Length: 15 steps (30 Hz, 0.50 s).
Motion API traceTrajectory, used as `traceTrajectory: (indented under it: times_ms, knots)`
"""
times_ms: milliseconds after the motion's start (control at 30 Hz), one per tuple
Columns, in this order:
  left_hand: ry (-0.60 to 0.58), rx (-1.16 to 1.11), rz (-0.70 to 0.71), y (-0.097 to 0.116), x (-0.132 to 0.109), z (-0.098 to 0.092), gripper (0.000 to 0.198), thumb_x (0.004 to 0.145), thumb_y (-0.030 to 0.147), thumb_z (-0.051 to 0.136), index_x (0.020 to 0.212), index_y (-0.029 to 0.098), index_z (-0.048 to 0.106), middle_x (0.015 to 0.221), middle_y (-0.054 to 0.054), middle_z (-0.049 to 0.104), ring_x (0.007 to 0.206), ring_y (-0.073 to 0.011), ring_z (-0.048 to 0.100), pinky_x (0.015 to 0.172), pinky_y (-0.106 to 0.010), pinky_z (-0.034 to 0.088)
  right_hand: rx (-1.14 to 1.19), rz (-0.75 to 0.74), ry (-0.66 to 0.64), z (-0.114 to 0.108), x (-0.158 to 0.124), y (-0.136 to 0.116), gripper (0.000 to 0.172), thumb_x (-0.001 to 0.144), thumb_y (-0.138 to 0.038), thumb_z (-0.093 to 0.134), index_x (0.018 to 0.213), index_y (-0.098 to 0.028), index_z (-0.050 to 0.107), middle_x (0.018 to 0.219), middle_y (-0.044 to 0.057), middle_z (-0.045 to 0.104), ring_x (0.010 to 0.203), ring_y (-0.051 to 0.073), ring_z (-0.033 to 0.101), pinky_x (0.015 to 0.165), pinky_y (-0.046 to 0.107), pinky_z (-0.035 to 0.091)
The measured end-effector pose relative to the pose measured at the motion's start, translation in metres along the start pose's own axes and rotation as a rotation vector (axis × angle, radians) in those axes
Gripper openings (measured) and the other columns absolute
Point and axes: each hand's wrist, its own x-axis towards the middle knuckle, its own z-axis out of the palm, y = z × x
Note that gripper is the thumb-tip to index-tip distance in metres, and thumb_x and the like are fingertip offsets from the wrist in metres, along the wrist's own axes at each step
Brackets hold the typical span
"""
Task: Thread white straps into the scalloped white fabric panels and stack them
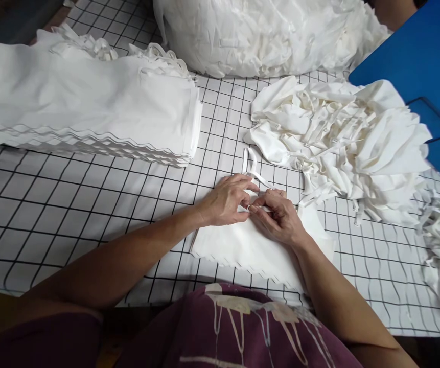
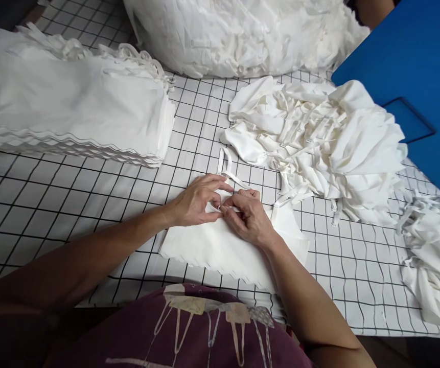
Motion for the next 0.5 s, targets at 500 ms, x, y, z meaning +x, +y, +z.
traceTrajectory:
  times_ms: [500]
  knots:
    - [-0.012,-0.006,-0.013,0.0012,0.0002,-0.0005,0.015,0.075,0.018,0.066,0.063,0.018,0.058,0.130,-0.005,0.064,0.138,-0.0317,0.042,0.110,-0.053,0.037,-0.016,-0.014,-0.028,-0.0013,0.0000,-0.0020,0.012,0.093,-0.023,0.058,0.083,-0.020,0.060,0.064,-0.002,0.055,0.064,0.015,0.049,0.078,0.038,0.033]
